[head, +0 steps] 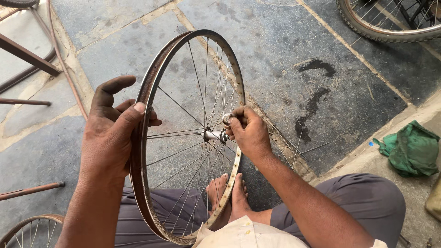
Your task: The person threads spokes through the hub and rim of a bicycle wheel by hand, occasionally picking up individual spokes from the ground.
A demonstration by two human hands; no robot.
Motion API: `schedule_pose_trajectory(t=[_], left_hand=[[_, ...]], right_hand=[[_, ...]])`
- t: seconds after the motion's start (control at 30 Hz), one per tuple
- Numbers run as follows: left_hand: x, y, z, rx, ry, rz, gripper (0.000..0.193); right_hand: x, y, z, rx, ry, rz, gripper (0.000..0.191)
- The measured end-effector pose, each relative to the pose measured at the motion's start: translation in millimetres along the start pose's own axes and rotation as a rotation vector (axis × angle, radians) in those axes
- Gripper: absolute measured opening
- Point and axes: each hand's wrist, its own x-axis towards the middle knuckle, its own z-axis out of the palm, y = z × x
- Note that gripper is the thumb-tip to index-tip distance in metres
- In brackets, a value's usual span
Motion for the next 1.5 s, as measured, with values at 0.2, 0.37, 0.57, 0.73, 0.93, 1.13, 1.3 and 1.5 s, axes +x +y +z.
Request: schedule_pose_trajectory(t=[0.2, 0.37, 0.57, 0.73, 0.93, 1.13, 1.3, 1.5], left_hand=[[-17.4, 13.9, 0.5, 0.538, -0.066, 0.105, 0.014], [-11.0, 23.6, 2.3, 0.640, 0.101, 0.225, 0.004], [7.7, -1.8, -23.9, 0.185, 0.448, -0.378, 0.026], [-10.3, -131.2, -10.3, -0.052, 0.021, -0.826, 0.041], [41.4, -204.6, 27.7, -0.122, 0.184, -0.885, 0.054], [67.6, -195.2, 49.0, -0.047, 0.008, -0.866, 0.039], [71.8, -188.1, 56.1, 0.037, -0.245, -0.943, 0.033], [66.8, -178.5, 62.1, -0.092, -0.328, -1.033, 0.053]], right_hand=[[-2.5, 15.3, 5.0, 0.002, -0.026, 0.077, 0.014], [1.9, 19.8, 3.2, 0.053, -0.036, 0.134, 0.024], [10.2, 53.8, -3.1, 0.225, 0.030, 0.178, 0.029], [16.0, 75.3, -16.0, 0.257, 0.090, 0.261, 0.022], [-2.9, 61.7, -7.9, -0.189, -0.073, 0.220, 0.018], [-11.6, 48.8, -12.8, -0.287, -0.146, 0.178, 0.016], [-7.4, 48.9, -15.0, -0.318, -0.170, 0.121, 0.016], [-7.6, 48.2, -16.5, -0.313, -0.198, 0.155, 0.015]])
